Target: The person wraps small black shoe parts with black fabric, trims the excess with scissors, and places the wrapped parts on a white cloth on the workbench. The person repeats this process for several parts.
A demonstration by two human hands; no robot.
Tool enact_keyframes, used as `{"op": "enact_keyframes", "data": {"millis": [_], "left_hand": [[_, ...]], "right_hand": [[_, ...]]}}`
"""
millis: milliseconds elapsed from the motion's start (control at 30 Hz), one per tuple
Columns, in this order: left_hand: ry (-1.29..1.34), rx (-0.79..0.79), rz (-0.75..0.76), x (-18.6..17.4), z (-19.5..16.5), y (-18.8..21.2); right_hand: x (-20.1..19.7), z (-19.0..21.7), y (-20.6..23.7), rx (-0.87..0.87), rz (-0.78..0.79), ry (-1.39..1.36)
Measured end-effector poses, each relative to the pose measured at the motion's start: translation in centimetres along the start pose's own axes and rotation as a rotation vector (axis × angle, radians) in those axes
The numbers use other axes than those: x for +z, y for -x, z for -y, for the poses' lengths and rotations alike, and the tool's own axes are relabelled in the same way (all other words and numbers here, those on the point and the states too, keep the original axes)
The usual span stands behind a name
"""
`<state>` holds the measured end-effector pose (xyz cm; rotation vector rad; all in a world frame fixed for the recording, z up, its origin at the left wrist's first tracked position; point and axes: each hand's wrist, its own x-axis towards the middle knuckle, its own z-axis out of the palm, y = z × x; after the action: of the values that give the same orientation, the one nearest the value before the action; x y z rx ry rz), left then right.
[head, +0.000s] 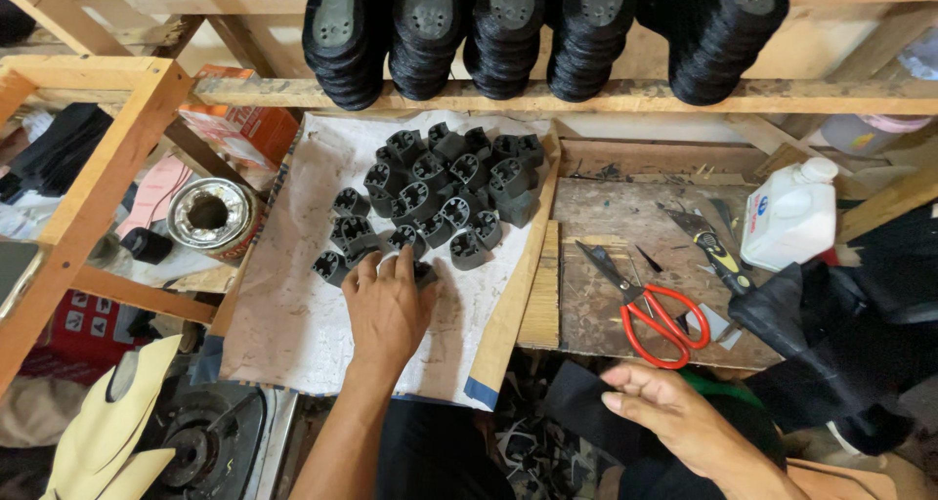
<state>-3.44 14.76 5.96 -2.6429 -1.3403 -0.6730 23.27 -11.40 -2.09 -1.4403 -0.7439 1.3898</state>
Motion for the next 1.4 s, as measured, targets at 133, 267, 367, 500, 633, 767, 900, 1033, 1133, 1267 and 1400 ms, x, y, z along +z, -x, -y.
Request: {"op": "enact_keyframes", "data": {"millis": [133, 267, 367, 500, 633, 767, 900, 1033, 1133, 1267, 1400], "left_hand": [[-0.031, -0.031, 0.050, 0.7, -0.1, -0.6], [0.029, -0.071, 0.165, 0.0, -0.4, -0.6], [0.192, -0.040, 0.137, -0.7, -0.8, 0.3], [0.968, -0.273, 0.158, -0.9, -2.2, 2.1], [1.526, -0.651, 0.542, -0.3, -4.2, 3.4], [1.590, -0.501, 0.635, 0.5, -6.4, 5.6], [1.860, -0.393, 0.635, 1.7, -7.8, 7.5], [1.897, -0.340, 0.534, 3.0, -9.0, 8.7], [1.903, -0.445, 0.554, 3.0, -9.3, 9.7], [1.944, -0.413, 0.652, 2.6, -9.6, 10.2], [1.945, -0.358, 0.705, 2.0, -9.6, 10.4]], "right_hand": [[0.8, 0.8, 0.2, 0.040, 0.036, -0.031], [1.1, 1.8, 0.8, 0.004, 0.022, 0.002], [1.0, 1.8, 0.9, -0.019, -0.015, -0.011], [0.2, 0.9, 0.8, -0.055, -0.038, 0.032], [-0.4, 0.0, 0.0, -0.050, -0.082, -0.001], [-0.6, 0.4, -0.1, -0.065, -0.026, 0.038], [-0.1, 1.6, 0.5, 0.042, -0.034, 0.095], [0.5, 2.8, 1.1, -0.041, 0.071, 0.202], [1.1, 3.5, 1.2, -0.041, 0.048, 0.254], [1.8, 4.1, 0.8, -0.026, 0.049, 0.294], [2.3, 4.8, 0.5, -0.030, 0.060, 0.381]]}}
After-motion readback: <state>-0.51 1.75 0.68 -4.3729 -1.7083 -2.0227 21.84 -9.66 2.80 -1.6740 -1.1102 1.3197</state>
